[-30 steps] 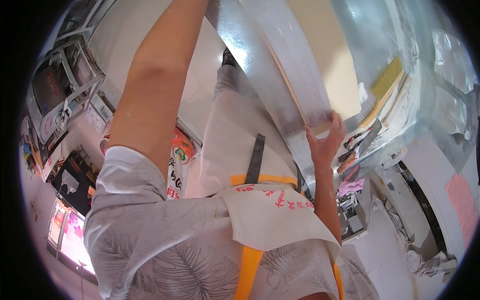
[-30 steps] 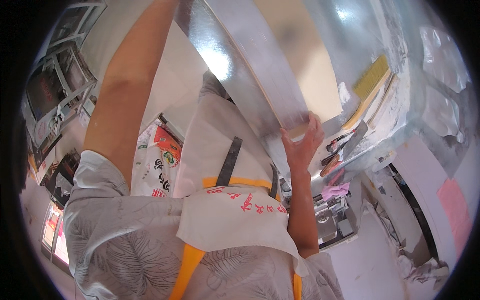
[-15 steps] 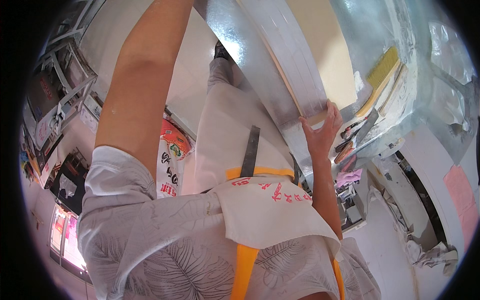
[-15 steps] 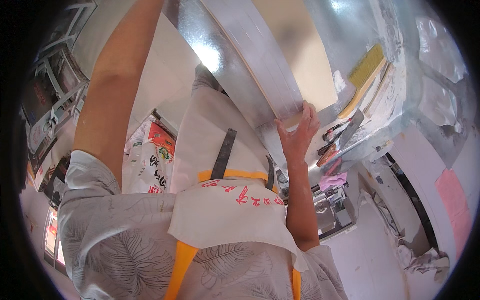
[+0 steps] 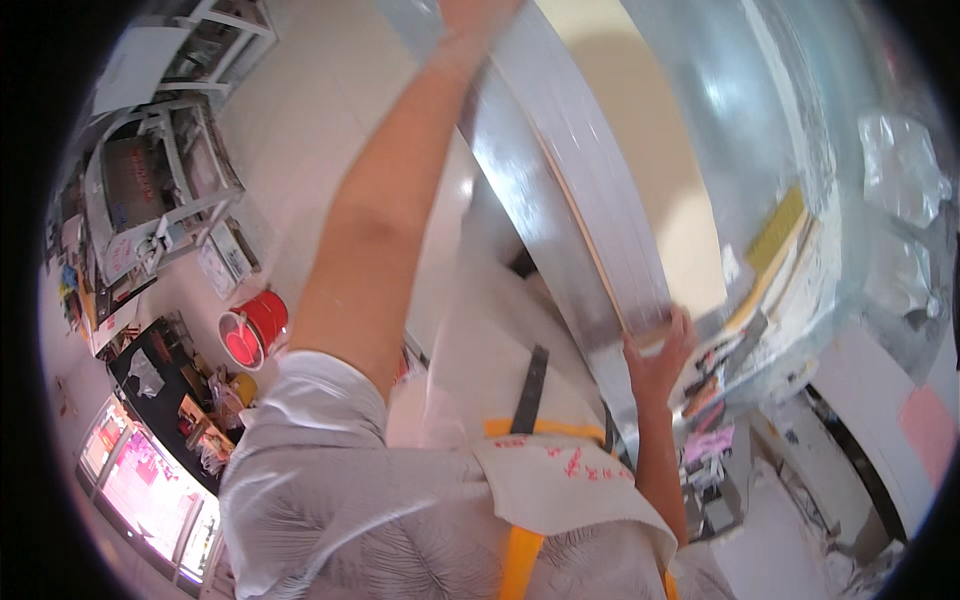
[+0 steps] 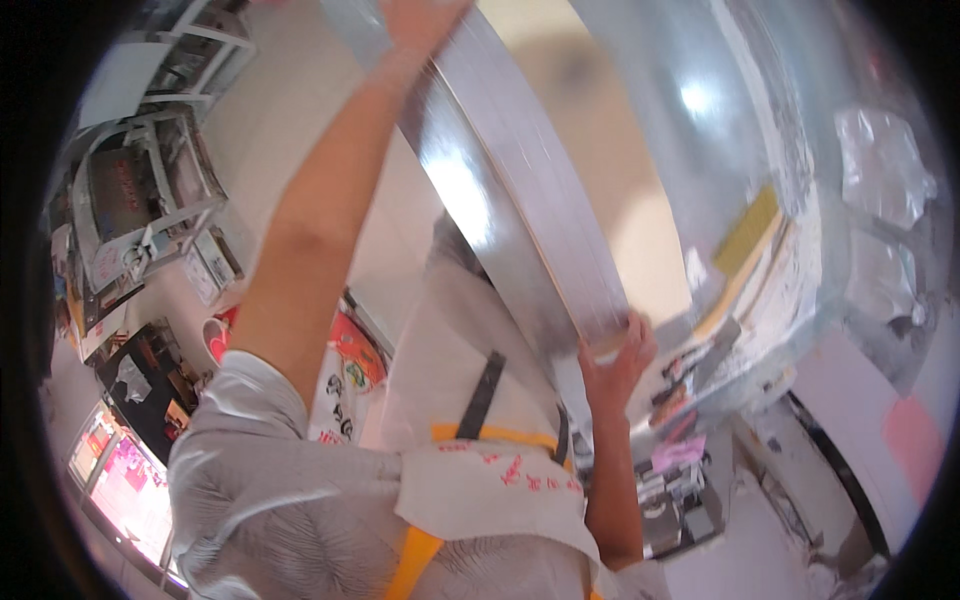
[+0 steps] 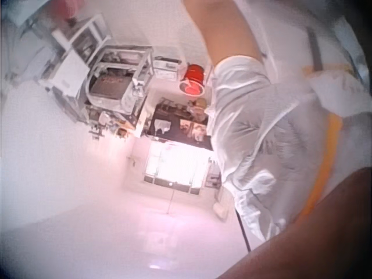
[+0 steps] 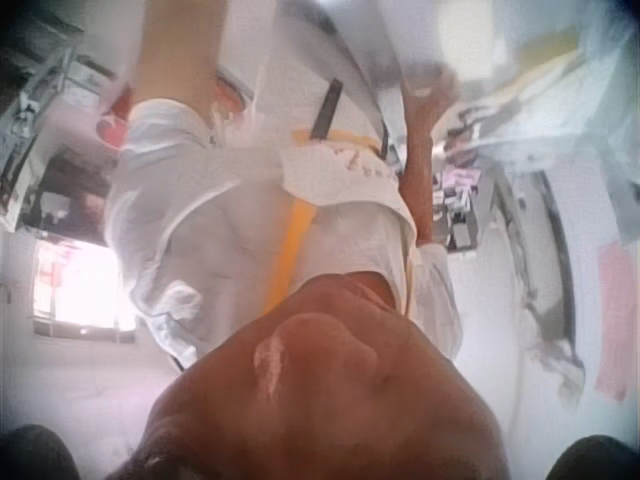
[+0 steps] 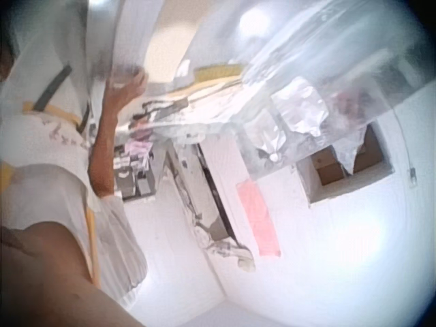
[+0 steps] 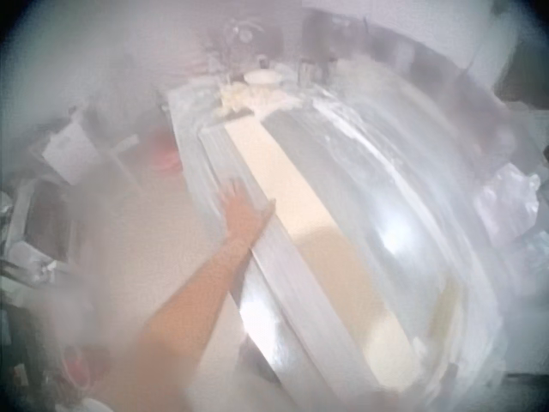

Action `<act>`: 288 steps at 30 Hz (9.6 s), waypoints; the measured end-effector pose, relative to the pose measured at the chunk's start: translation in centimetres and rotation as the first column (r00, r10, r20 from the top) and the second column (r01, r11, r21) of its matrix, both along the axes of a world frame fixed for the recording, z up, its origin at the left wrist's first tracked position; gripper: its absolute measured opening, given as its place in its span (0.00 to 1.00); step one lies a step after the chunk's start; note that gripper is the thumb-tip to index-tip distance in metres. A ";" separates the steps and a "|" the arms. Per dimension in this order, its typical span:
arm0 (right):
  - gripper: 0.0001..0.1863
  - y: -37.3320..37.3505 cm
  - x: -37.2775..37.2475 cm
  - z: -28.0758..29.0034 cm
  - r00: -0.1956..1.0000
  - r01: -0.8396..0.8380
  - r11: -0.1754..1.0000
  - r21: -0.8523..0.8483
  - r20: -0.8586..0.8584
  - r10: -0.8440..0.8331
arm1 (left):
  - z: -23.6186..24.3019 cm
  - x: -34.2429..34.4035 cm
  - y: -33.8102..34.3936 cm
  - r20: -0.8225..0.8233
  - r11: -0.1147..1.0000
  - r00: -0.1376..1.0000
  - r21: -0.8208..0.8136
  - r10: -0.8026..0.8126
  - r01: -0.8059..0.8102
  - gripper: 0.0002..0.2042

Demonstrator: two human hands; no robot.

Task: The person repeatedly pulls a long sheet of dough through a manual noodle machine, flattening and thinning it. They then cut the dough into noodles and collect the strands on the work surface.

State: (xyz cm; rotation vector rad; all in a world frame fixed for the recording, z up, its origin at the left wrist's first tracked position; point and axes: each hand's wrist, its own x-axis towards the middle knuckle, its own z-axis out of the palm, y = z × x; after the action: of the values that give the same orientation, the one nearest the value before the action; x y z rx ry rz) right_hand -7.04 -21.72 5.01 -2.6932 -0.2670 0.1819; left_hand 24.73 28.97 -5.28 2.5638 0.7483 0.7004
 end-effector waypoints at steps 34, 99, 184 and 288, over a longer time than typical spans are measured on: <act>0.53 0.6 -0.1 -0.7 0.999 -0.010 0.997 -0.081 0.050 0.014 | -6.6 -1.9 -2.6 0.373 0.984 0.926 -0.175 0.052 0.015 0.45; 0.54 1.6 0.4 -0.9 0.999 -0.016 0.987 -0.159 0.031 0.021 | 1.6 1.9 5.3 0.060 0.931 0.984 -0.338 0.167 -0.137 0.51; 0.55 1.0 0.3 -0.9 0.998 -0.047 0.972 -0.230 -0.048 0.037 | -7.3 6.5 11.5 -0.350 0.926 0.934 0.324 -0.072 0.193 0.30; 0.19 -8.1 -7.1 -1.4 0.428 0.884 0.461 -0.082 0.540 -0.725 | 11.3 -9.7 -8.9 -0.155 -0.061 -0.110 -0.290 -0.982 0.955 0.28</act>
State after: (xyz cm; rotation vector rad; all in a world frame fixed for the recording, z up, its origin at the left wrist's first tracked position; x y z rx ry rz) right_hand -14.09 -29.86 3.57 -2.8074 1.1164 -0.7684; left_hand 15.00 20.09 6.00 2.2091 -1.1805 -0.3455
